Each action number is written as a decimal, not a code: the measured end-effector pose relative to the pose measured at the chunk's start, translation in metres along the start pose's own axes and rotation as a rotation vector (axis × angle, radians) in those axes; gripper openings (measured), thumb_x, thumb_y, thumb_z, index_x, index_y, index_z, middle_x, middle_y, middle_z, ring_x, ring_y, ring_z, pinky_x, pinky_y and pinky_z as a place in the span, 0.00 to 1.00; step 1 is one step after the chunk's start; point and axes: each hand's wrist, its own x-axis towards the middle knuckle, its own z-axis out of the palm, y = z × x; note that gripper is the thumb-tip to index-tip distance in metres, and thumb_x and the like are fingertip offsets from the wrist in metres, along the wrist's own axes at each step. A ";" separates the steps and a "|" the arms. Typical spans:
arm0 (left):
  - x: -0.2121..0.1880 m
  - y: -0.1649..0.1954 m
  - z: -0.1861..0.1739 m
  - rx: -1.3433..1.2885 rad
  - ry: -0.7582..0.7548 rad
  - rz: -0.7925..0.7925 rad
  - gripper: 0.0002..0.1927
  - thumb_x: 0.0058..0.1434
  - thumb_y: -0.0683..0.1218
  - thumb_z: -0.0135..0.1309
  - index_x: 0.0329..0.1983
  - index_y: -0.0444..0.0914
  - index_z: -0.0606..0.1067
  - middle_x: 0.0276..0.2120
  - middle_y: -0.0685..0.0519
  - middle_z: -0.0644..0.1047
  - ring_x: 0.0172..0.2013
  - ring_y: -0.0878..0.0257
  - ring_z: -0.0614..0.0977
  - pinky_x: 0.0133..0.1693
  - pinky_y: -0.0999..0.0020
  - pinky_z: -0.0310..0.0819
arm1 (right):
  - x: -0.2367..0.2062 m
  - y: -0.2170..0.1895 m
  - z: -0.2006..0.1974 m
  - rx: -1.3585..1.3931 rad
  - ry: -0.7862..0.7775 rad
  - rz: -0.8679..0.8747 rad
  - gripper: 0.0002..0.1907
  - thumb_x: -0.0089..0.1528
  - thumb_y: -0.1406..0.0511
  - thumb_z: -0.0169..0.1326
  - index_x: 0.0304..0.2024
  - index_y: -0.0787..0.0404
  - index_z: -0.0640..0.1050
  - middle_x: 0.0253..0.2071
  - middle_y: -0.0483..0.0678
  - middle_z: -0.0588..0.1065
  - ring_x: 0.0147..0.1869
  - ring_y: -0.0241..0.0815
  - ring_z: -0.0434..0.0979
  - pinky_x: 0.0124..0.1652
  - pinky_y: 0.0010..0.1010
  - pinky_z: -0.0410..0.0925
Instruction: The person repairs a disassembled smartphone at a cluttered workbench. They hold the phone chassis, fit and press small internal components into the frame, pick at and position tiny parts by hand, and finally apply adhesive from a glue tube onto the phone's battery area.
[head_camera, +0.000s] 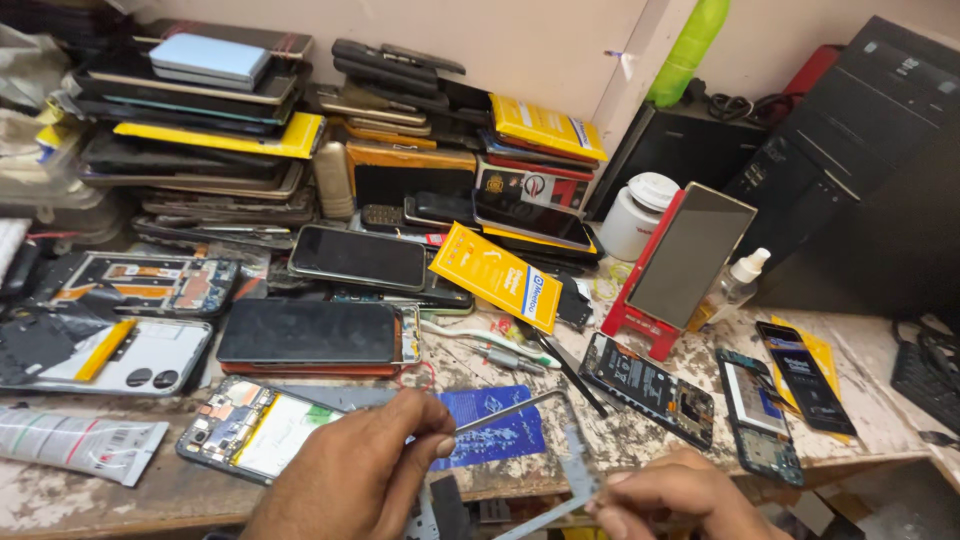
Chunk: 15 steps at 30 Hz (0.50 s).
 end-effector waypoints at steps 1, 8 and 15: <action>-0.002 -0.002 0.001 -0.023 -0.026 -0.022 0.08 0.64 0.48 0.55 0.43 0.41 0.75 0.34 0.48 0.85 0.39 0.51 0.88 0.39 0.58 0.80 | 0.002 -0.010 0.004 -0.019 0.001 0.007 0.10 0.58 0.69 0.67 0.40 0.59 0.80 0.31 0.43 0.83 0.35 0.31 0.87 0.37 0.25 0.80; -0.010 -0.004 0.002 -0.048 -0.101 0.026 0.08 0.65 0.49 0.56 0.44 0.41 0.75 0.32 0.47 0.83 0.37 0.49 0.86 0.38 0.56 0.79 | 0.047 -0.056 0.032 -0.118 -0.395 0.282 0.10 0.56 0.67 0.68 0.41 0.59 0.86 0.30 0.42 0.82 0.31 0.30 0.82 0.30 0.24 0.71; -0.017 -0.005 -0.013 -0.106 -0.111 0.004 0.09 0.65 0.49 0.55 0.44 0.40 0.75 0.32 0.47 0.83 0.38 0.49 0.86 0.38 0.55 0.78 | 0.048 -0.052 0.058 -0.186 -0.477 0.094 0.08 0.55 0.70 0.66 0.38 0.59 0.85 0.33 0.42 0.82 0.39 0.38 0.79 0.40 0.29 0.72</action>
